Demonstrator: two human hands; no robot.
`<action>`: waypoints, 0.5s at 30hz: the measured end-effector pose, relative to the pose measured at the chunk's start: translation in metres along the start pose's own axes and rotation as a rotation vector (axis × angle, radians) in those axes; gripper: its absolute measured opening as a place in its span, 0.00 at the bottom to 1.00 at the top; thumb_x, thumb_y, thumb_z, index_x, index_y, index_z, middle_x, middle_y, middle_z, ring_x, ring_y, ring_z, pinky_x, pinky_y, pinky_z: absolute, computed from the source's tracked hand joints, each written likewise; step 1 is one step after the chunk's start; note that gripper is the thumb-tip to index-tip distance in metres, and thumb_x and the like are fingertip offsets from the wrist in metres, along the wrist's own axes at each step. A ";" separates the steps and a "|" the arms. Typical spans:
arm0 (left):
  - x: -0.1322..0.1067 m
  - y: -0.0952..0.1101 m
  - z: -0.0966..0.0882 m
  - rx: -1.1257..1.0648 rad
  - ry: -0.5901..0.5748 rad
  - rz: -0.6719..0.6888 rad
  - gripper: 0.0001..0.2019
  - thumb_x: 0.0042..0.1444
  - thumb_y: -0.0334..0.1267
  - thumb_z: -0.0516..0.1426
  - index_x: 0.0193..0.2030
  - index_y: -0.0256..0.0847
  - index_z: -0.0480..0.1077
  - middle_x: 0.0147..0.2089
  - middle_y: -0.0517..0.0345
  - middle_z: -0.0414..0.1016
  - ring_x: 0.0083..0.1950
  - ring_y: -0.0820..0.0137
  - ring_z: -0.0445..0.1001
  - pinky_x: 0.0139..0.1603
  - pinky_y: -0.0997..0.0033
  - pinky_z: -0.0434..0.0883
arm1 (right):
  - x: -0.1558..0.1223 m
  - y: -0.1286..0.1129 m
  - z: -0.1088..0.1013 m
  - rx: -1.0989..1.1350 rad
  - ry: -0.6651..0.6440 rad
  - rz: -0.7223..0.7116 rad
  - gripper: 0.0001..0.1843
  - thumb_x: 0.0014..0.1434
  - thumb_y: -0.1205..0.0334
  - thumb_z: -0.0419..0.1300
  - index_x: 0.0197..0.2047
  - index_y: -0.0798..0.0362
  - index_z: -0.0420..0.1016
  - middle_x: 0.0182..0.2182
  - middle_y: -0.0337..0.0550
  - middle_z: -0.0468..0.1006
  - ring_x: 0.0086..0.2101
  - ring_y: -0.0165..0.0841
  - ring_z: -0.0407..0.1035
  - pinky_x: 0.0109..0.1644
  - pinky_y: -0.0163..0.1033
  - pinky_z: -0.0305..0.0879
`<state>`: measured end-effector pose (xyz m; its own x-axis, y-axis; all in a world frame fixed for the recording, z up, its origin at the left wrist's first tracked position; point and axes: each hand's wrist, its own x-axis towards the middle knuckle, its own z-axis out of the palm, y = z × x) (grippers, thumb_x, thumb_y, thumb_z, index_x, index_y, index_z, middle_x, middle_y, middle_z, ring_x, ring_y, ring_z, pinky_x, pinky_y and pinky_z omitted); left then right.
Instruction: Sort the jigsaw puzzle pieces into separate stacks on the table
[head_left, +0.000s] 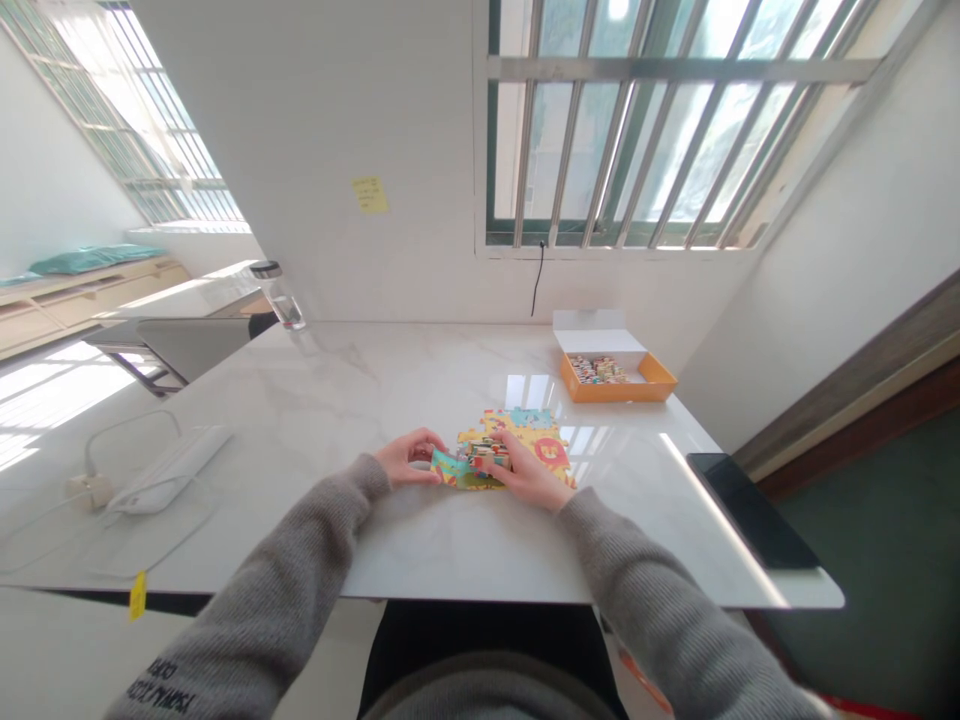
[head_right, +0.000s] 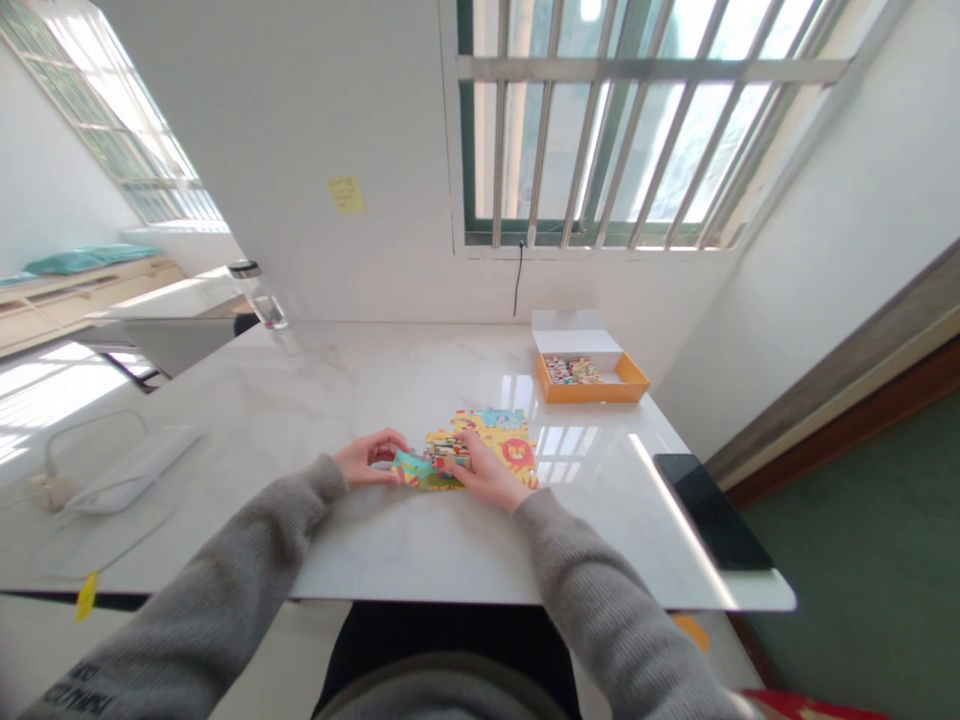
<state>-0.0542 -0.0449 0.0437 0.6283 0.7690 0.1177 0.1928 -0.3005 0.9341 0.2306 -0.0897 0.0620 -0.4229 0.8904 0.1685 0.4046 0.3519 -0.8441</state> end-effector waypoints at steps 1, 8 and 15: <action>-0.001 0.000 0.001 -0.011 0.014 0.005 0.23 0.45 0.43 0.71 0.44 0.38 0.69 0.41 0.54 0.75 0.43 0.67 0.78 0.52 0.58 0.75 | 0.000 0.000 0.000 0.000 -0.004 -0.008 0.22 0.64 0.52 0.59 0.57 0.51 0.61 0.50 0.47 0.73 0.50 0.39 0.70 0.57 0.48 0.66; -0.010 0.026 0.008 0.143 0.131 0.196 0.12 0.50 0.41 0.69 0.38 0.39 0.75 0.51 0.50 0.66 0.52 0.65 0.72 0.58 0.59 0.76 | 0.001 0.000 0.000 0.003 0.000 -0.036 0.20 0.64 0.52 0.59 0.56 0.51 0.63 0.50 0.47 0.73 0.50 0.39 0.70 0.57 0.48 0.66; 0.008 0.033 0.043 0.059 0.323 0.252 0.15 0.50 0.40 0.69 0.43 0.41 0.74 0.50 0.53 0.62 0.51 0.66 0.72 0.56 0.59 0.77 | 0.000 0.003 -0.001 0.024 0.005 -0.060 0.19 0.65 0.54 0.58 0.56 0.50 0.63 0.49 0.46 0.74 0.51 0.39 0.70 0.57 0.48 0.66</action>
<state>-0.0108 -0.0731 0.0612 0.3940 0.8017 0.4494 0.1121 -0.5272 0.8423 0.2323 -0.0881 0.0599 -0.4417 0.8693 0.2220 0.3593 0.3981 -0.8441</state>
